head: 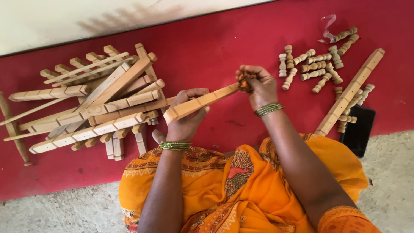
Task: The person sits on the floor holding a long grooved wooden bar and rubs a small brown abrasive piece along its surface, working over different sections. They set finished bars aside with a pile of similar wooden parts and pick up the next bar to sand.
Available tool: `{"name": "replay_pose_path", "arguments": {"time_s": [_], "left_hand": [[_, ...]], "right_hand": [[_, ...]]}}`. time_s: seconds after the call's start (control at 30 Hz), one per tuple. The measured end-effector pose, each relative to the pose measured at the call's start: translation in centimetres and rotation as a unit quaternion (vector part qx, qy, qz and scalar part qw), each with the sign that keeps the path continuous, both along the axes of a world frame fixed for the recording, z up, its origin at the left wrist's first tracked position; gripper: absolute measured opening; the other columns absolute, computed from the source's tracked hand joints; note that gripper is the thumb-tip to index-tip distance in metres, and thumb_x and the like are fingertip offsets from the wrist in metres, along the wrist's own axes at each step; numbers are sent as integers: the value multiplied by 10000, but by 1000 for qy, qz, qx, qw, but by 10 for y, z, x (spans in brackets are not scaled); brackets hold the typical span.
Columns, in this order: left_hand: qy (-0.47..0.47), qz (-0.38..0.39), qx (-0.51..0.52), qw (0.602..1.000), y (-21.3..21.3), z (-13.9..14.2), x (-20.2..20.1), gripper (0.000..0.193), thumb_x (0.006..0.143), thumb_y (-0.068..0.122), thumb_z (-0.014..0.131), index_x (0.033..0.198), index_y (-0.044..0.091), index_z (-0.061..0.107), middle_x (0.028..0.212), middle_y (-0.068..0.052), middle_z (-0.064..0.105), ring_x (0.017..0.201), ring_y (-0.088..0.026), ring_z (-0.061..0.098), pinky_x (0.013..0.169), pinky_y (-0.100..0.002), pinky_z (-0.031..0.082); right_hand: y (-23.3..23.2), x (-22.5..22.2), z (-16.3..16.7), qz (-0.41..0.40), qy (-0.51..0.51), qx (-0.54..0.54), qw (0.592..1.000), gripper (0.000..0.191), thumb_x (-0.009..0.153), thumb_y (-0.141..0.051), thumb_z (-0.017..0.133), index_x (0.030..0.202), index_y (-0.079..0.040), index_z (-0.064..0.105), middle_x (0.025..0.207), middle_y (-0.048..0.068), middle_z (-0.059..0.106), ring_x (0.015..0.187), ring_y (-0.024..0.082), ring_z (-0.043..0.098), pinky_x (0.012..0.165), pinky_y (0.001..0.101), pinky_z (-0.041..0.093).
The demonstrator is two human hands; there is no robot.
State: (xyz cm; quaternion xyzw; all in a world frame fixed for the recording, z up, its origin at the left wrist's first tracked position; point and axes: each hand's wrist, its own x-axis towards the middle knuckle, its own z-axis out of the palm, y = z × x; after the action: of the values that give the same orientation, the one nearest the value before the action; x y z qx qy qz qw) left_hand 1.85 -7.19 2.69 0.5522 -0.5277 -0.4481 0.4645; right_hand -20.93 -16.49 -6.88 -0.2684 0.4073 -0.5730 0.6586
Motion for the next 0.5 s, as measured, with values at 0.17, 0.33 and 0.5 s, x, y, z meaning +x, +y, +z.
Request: {"name": "replay_pose_path", "arguments": {"time_s": [0.17,0.33,0.5], "left_hand": [[-2,5,-15,1000,1,4,-5,340,831,-45,763,1137,52,652,1193,-64,671,1147,-170,683,996,-302,591],[32,5,18,999,1,0,-5,355,838,-86,738,1150,35,620,1217,-88,661,1190,-200,669,996,-309,600],[113,6,32,993,0,-9,-4,358,877,-120,678,1195,-1,562,1266,-145,669,1256,-220,647,1059,-321,569]], "right_hand": [[5,7,-14,23,86,-88,992,163,917,90,660,980,-49,717,1004,97,752,940,186,747,832,316,660],[8,5,-25,16,222,-122,967,250,871,153,616,971,-34,748,1034,97,757,954,156,732,876,294,629],[7,1,-2,118,337,-101,929,315,875,111,549,1030,-46,773,1024,89,782,918,133,745,848,288,623]]}}
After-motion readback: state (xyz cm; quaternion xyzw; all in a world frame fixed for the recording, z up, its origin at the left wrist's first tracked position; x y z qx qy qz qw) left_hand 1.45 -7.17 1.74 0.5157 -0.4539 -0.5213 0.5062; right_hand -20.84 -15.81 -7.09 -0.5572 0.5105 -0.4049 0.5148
